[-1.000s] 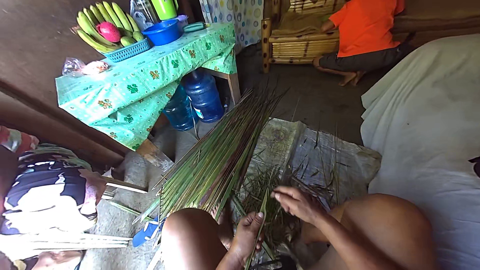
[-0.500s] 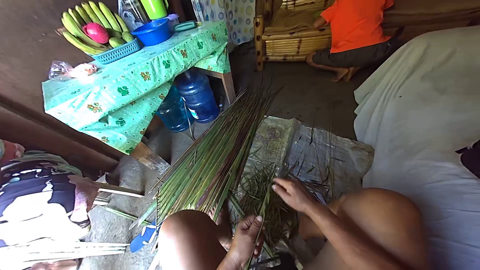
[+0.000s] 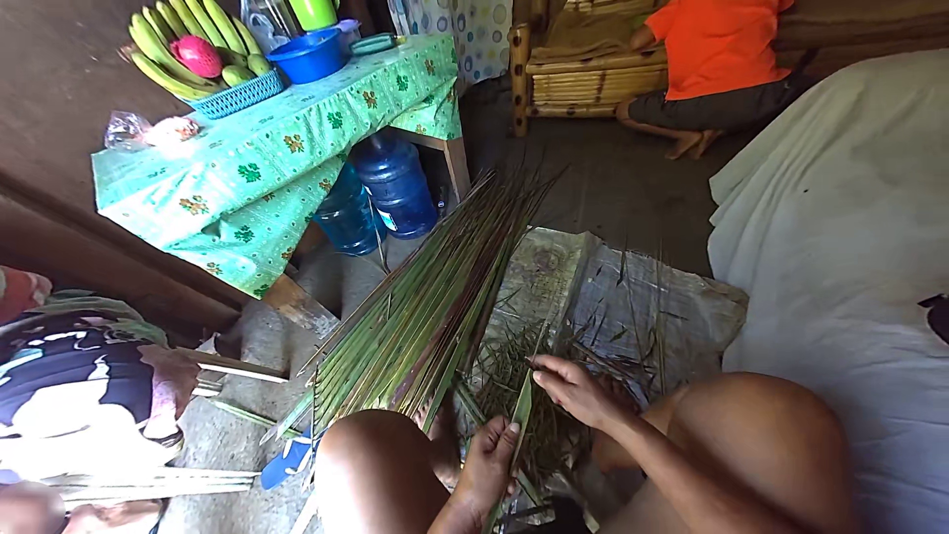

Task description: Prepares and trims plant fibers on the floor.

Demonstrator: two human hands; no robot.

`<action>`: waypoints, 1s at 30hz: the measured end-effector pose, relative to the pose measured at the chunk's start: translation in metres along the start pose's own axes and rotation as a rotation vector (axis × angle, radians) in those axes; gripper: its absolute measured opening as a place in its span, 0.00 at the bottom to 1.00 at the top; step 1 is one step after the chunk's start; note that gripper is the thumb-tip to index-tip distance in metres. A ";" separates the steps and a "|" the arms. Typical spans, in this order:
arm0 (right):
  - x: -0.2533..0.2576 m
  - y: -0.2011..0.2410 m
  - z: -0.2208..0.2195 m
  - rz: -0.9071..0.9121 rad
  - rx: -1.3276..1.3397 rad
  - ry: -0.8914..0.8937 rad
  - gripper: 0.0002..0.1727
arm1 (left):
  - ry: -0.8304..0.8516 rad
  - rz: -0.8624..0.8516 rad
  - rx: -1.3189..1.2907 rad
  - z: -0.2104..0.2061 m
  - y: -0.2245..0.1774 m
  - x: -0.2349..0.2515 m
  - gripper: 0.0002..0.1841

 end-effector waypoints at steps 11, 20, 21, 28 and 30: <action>0.018 -0.013 0.032 0.019 -0.179 -0.268 0.24 | 0.009 -0.020 0.013 -0.001 0.002 -0.003 0.13; -0.020 0.012 -0.010 0.065 -0.059 0.195 0.20 | -0.139 0.009 -0.004 0.005 -0.003 0.006 0.13; -0.026 0.015 -0.021 0.138 -0.108 0.257 0.19 | -0.157 0.006 -0.018 0.006 -0.003 0.008 0.13; -0.012 0.003 -0.021 0.305 -0.427 0.159 0.21 | -0.155 0.013 -0.079 0.003 -0.006 0.006 0.14; -0.001 -0.003 -0.008 0.231 -0.449 0.092 0.21 | -0.122 0.032 -0.082 0.001 -0.005 0.005 0.14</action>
Point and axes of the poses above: each hand's wrist, its own x-axis towards the middle knuckle, its own z-axis out of the back of the hand, y = z × x, the point moved 4 cm from there along x, towards the middle knuckle, and after that the axes turned 3 degrees about -x, right-handed, at the moved point
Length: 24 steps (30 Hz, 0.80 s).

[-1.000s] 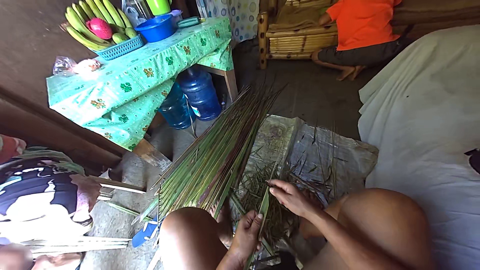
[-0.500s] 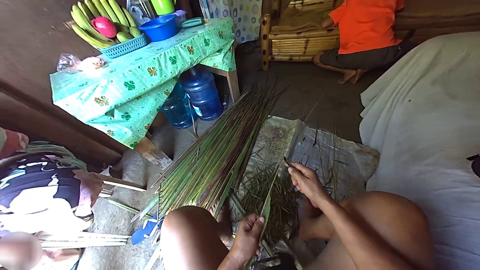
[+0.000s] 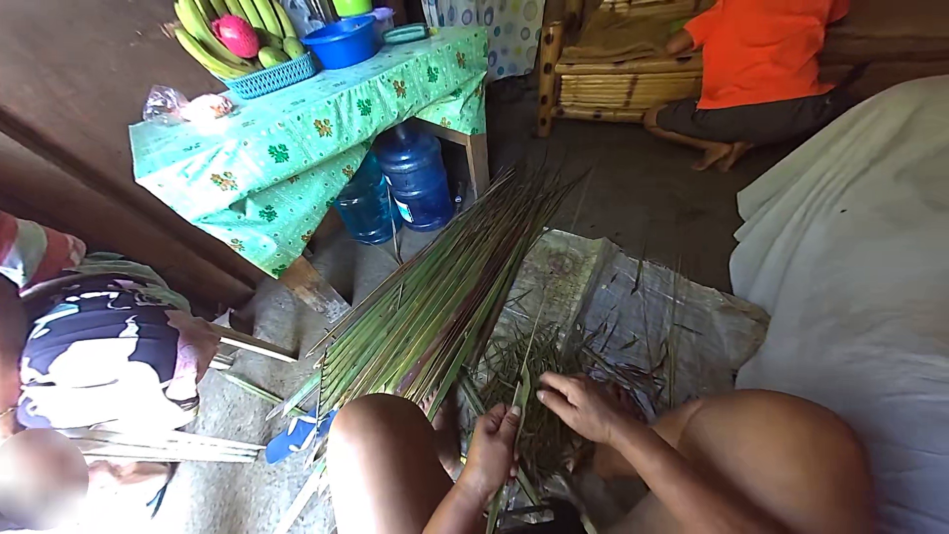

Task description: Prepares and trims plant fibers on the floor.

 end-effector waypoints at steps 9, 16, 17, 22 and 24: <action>-0.014 0.022 -0.013 0.072 0.256 0.103 0.20 | 0.012 0.017 -0.028 0.004 -0.001 0.001 0.14; 0.002 -0.002 0.001 0.039 -0.003 -0.044 0.22 | 0.107 0.057 -0.132 -0.003 0.002 -0.004 0.16; 0.004 -0.007 0.004 0.011 -0.013 -0.085 0.22 | 0.119 0.063 -0.144 -0.003 0.003 -0.005 0.16; 0.005 -0.020 0.018 -0.146 0.244 -0.243 0.21 | 0.162 0.051 -0.152 -0.004 0.003 -0.007 0.17; 0.000 -0.008 0.011 -0.229 0.532 -0.132 0.21 | 0.174 0.049 -0.136 -0.005 0.003 -0.006 0.17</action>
Point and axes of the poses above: each hand's wrist, its own x-axis towards the middle knuckle, its own z-axis out of the back of the hand, y = z × x, the point moved 4 cm from there along x, towards the middle knuckle, and after that the axes turned 3 degrees about -x, right-handed, at the moved point
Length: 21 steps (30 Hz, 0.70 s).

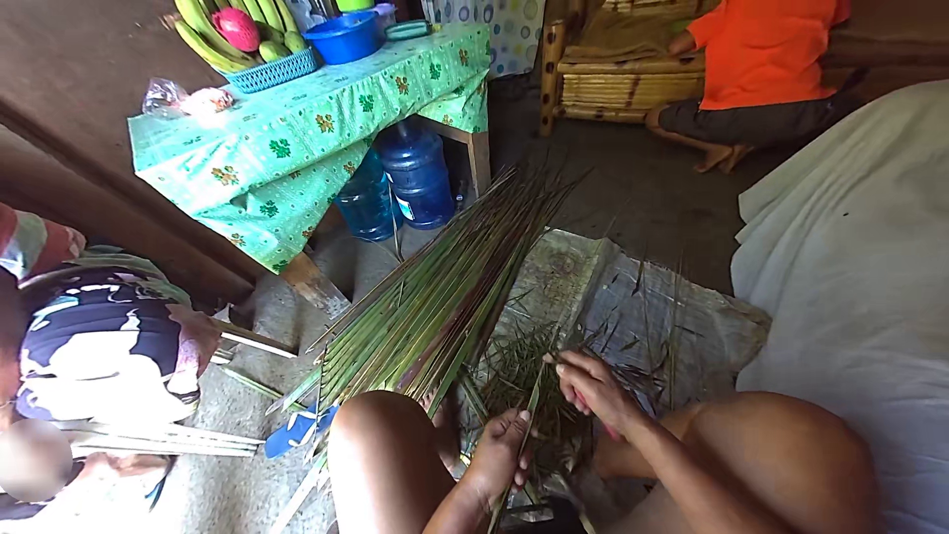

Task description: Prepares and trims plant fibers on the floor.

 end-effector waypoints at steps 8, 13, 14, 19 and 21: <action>-0.002 0.006 -0.015 -0.087 0.166 -0.001 0.19 | -0.060 -0.033 0.157 0.004 0.003 0.001 0.13; -0.001 0.003 -0.019 -0.025 -0.081 -0.020 0.20 | -0.143 -0.101 0.260 0.011 0.005 0.004 0.14; 0.000 0.001 -0.018 -0.005 -0.136 -0.048 0.21 | -0.134 -0.088 0.240 0.011 0.005 0.003 0.14; 0.012 -0.009 -0.005 0.018 -0.031 -0.173 0.20 | -0.078 0.002 0.187 0.002 0.003 -0.005 0.16; 0.016 -0.009 0.000 0.010 0.030 -0.207 0.19 | -0.050 -0.006 0.180 0.002 0.003 -0.006 0.16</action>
Point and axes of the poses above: each hand's wrist, its own x-axis towards the middle knuckle, its own z-axis out of the back of the hand, y = z × x, the point moved 4 cm from there along x, towards the middle knuckle, and after that the axes turned 3 degrees about -x, right-handed, at the moved point
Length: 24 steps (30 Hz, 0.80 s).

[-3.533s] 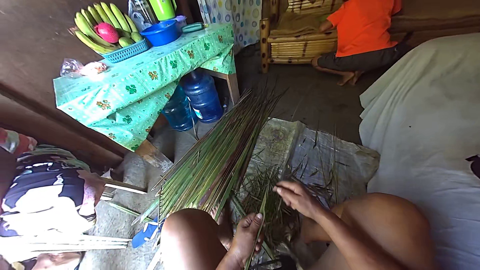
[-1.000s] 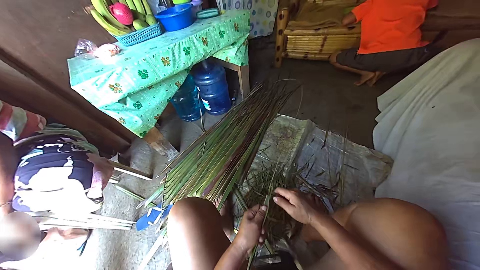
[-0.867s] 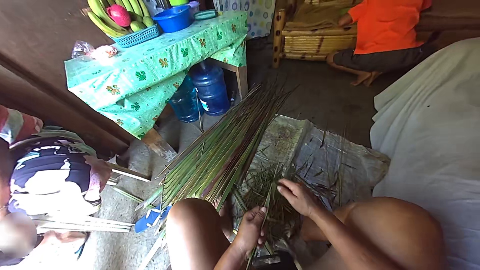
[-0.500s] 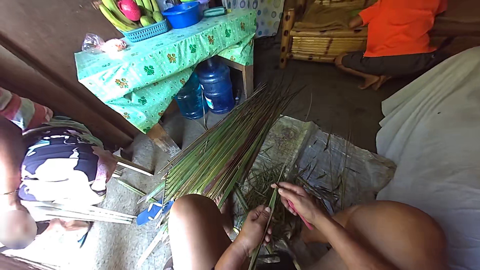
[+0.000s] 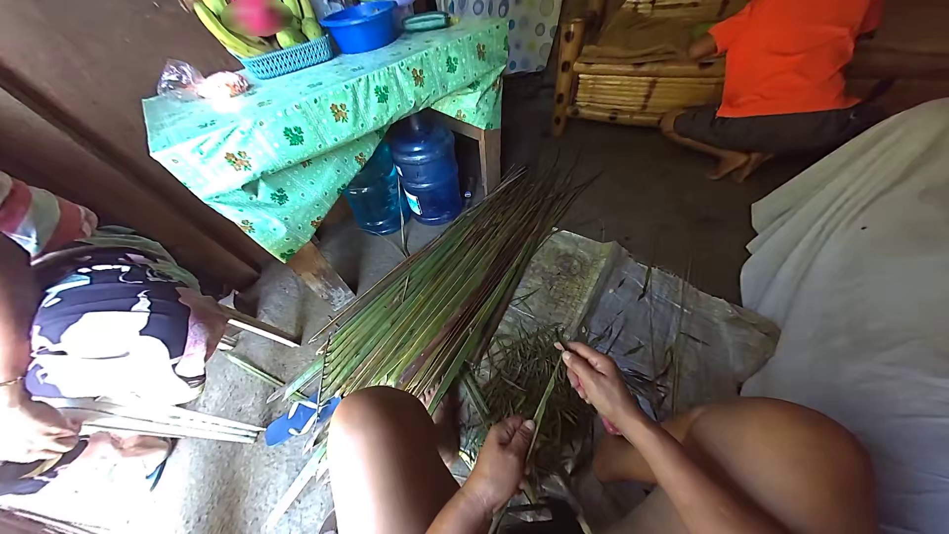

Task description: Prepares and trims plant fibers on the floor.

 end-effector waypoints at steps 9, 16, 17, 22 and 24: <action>0.023 0.002 0.045 -0.128 0.185 -0.298 0.19 | 0.023 -0.039 -0.058 0.004 0.002 -0.006 0.16; -0.047 0.024 -0.020 0.115 -0.158 0.430 0.22 | -0.195 -0.134 0.089 0.012 -0.003 0.020 0.17; -0.055 0.024 -0.028 0.203 -0.230 0.464 0.21 | -0.207 -0.144 0.085 0.012 -0.002 0.021 0.17; -0.055 0.021 -0.025 0.446 -0.428 0.382 0.20 | -0.217 -0.182 0.054 0.007 -0.001 0.021 0.16; -0.057 0.024 -0.022 0.464 -0.442 0.366 0.20 | -0.230 -0.192 0.072 0.007 -0.002 0.024 0.16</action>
Point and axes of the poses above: each hand's wrist, its own x-axis towards the middle knuckle, its own z-axis out of the back of the hand, y = z × x, the point moved 4 cm from there along x, towards the middle knuckle, and after that the axes turned 3 degrees about -x, right-handed, at the moved point
